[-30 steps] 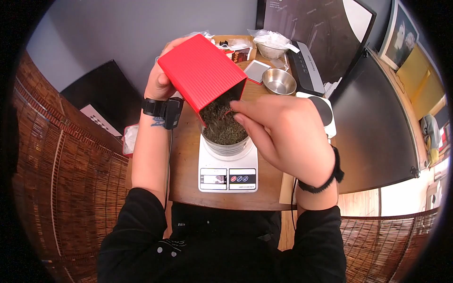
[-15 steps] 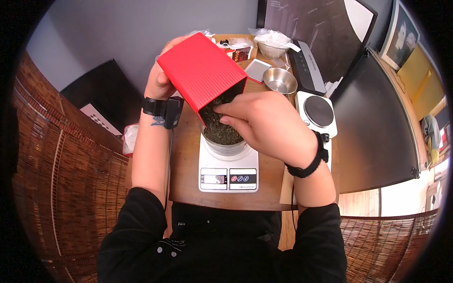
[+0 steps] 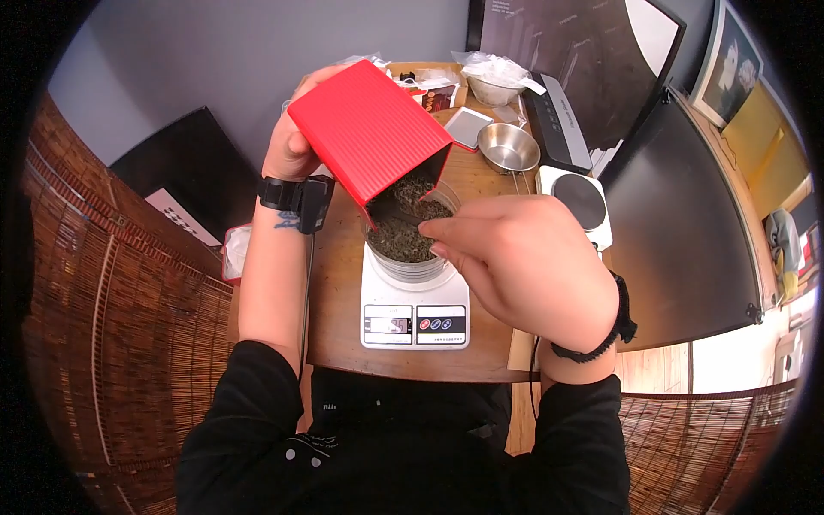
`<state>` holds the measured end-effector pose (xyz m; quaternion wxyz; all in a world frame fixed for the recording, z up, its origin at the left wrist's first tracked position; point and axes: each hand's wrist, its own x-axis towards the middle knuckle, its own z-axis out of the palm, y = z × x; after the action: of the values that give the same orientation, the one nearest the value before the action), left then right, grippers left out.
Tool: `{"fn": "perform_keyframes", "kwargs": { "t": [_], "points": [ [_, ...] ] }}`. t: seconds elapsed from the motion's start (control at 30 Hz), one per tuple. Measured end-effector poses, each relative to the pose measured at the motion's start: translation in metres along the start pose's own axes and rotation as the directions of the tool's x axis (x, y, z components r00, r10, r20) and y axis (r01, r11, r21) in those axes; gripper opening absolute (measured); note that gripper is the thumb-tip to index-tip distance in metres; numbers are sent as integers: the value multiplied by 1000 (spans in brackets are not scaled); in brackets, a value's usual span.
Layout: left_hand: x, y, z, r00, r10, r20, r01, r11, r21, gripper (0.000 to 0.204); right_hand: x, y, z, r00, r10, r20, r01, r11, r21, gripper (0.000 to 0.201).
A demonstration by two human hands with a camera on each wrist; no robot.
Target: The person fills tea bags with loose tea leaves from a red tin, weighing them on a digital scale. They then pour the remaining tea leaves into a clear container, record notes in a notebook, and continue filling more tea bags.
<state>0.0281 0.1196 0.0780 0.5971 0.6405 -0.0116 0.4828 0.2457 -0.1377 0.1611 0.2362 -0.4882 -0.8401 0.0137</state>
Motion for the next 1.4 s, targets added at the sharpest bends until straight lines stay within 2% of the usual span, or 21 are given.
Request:
{"fn": "perform_keyframes", "kwargs": {
  "t": [0.1, 0.17, 0.27, 0.4, 0.5, 0.53, 0.6, 0.73, 0.8, 0.9, 1.23, 1.3, 1.4],
  "points": [
    [0, 1, 2, 1000, -4, 7, 4, 1000, -3, 133, 0, 0, 1, 998, 25, -59, -25, 1000, 5, 16],
    [2, -1, 4, 1000, -2, 10, 2, 1000, 0, 132, 7, 2, 7, 980, -7, -201, -5, 998, -58, 14],
    [3, -3, 4, 1000, 9, 16, -9, 1000, 14, 132, 20, 7, 22, 957, -58, -283, 26, 993, -116, 10],
    [3, -3, 9, 1000, 26, -10, -26, 1000, 0, 135, 32, 31, 40, 971, -92, -220, 58, 985, -160, 9],
    [4, -7, 8, 1000, 0, 1, 0, 1000, 3, 136, 33, 36, 44, 982, -90, -165, 73, 992, -103, 12],
    [4, -7, 7, 1000, 0, -1, 0, 1000, 3, 136, 32, 34, 41, 982, -90, -164, 74, 992, -103, 12],
    [3, -5, 1, 1000, 22, 15, -22, 999, 31, 134, 31, 21, 33, 993, -90, -75, 91, 996, 11, 15],
    [1, -4, 0, 1000, 15, 0, -15, 1000, -11, 133, 18, 18, 20, 992, -99, -81, 100, 995, 5, 18],
    [1, -4, 1, 1000, 7, -1, -7, 999, -35, 133, 12, 14, 12, 997, -81, -6, 81, 997, -15, 17],
    [2, -3, -1, 1000, -4, 14, 4, 1000, -10, 132, 4, 6, 4, 999, -41, 9, 41, 999, -21, 16],
    [3, -3, 7, 999, -35, 18, 35, 999, 23, 133, -10, -3, -11, 999, -21, -29, 19, 999, -47, 13],
    [3, -3, 7, 999, -39, 16, 38, 999, 26, 133, -8, 0, -9, 984, -18, -176, 10, 999, -43, 13],
    [3, -3, 10, 999, -39, 7, 39, 999, 31, 134, 5, 10, 1, 971, -31, -238, 2, 993, -120, 13]
  ]
}}
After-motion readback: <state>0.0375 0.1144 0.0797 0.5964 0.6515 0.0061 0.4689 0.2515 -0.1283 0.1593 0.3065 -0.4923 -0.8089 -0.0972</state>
